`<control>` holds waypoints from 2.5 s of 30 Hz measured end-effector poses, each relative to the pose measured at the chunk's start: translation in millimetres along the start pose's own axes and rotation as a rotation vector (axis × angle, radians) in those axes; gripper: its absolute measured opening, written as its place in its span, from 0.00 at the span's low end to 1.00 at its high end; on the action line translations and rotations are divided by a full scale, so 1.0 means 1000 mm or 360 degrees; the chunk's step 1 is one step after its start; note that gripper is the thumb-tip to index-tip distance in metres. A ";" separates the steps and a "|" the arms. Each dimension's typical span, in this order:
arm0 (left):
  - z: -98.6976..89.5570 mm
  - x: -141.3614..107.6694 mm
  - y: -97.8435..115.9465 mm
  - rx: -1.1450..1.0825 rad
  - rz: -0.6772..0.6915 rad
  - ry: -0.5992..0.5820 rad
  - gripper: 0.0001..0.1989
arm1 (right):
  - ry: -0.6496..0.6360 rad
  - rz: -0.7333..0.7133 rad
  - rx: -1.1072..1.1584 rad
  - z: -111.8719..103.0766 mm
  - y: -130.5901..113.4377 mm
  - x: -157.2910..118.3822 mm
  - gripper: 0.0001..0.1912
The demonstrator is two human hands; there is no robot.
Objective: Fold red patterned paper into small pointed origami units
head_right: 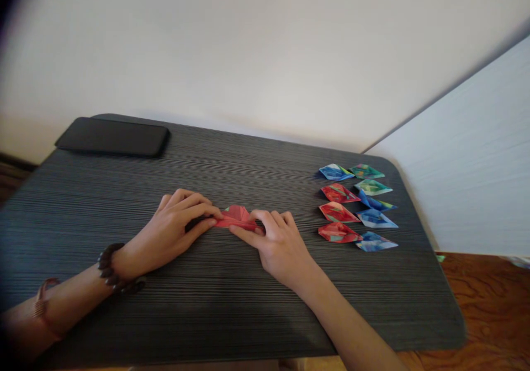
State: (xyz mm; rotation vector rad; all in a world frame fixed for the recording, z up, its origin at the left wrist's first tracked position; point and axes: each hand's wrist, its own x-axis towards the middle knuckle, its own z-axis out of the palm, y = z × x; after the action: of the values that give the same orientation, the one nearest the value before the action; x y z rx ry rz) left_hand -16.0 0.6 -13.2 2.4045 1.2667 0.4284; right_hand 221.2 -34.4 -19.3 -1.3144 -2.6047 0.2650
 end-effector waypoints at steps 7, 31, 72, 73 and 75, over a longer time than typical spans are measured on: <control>-0.001 -0.001 0.000 -0.0015 0.0000 0.0009 0.09 | 0.0114 -0.0036 0.0118 0.000 0.005 -0.004 0.22; 0.006 0.008 -0.008 0.0227 0.0561 0.0104 0.11 | 0.0340 -0.0016 0.0327 0.006 0.018 0.004 0.11; -0.004 0.008 -0.001 0.0139 0.0522 0.0642 0.08 | 0.0410 -0.0302 0.0213 -0.013 0.006 0.016 0.07; -0.005 0.008 -0.003 0.0140 0.0517 0.0633 0.08 | 0.0402 -0.0302 0.0230 -0.014 0.007 0.016 0.07; -0.006 0.008 -0.006 0.0137 0.0516 0.0607 0.07 | 0.0381 -0.0305 0.0255 -0.015 0.009 0.016 0.07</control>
State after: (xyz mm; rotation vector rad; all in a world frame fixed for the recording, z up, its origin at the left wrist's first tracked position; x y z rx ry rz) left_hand -18.9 11.8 -10.2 2.6991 1.0496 0.9838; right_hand 223.4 -15.3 -5.1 -0.9715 -2.4286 0.2610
